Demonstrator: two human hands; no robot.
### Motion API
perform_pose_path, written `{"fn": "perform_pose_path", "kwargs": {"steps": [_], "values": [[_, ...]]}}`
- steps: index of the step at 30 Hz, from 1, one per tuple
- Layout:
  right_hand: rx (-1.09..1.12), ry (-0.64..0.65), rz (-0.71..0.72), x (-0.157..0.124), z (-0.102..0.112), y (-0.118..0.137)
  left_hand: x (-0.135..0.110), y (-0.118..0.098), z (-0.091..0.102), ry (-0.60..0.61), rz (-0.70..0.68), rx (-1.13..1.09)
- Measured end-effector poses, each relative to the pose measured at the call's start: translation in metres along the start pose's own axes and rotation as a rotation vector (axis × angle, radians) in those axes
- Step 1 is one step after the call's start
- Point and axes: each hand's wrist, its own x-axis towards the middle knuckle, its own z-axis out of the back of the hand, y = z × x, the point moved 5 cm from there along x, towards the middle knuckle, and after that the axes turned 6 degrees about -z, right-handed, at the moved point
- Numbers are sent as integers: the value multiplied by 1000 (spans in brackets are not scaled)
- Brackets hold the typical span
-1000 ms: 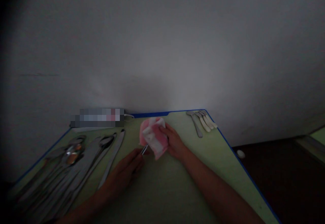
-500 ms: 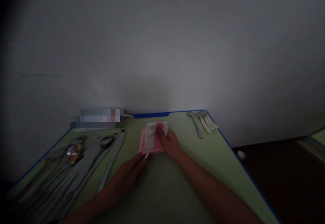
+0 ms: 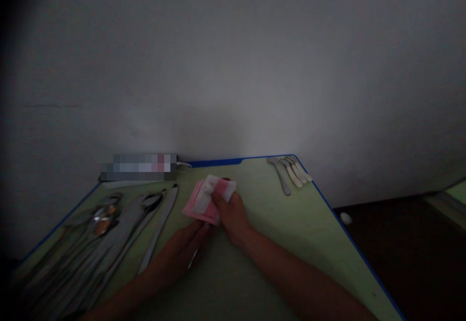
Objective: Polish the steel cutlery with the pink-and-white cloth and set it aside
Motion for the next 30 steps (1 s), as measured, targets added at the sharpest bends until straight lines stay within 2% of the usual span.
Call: {"fn": "perform_pose_path", "kwargs": {"steps": [3, 7, 10, 12, 16, 18, 21, 25, 30], "values": [[74, 31, -11, 5, 5, 4, 0, 0, -2, 48, 38, -31], [152, 80, -46, 10, 5, 4, 0, -1, 0, 21, 89, -97], [122, 48, -47, 14, 10, 6, 1, -4, 0, 31, 125, -111], [55, 6, 1, 18, 18, 11, 2, -6, 1, 43, 141, -108], [-128, -95, 196, 25, 33, 26, -2, -9, 1, 93, 145, -201], [-168, -163, 235, 27, 38, 30, -4, -10, 0, 123, 128, -247], [-163, -244, 165, 24, 39, 26, -5, -12, 0, 152, 112, -255], [-106, -316, 35, 10, 31, 15, -4, -12, 1, 141, 90, -211], [-104, -241, -39, -5, 14, -1, 0, -4, -2, 91, 76, -209]]}}
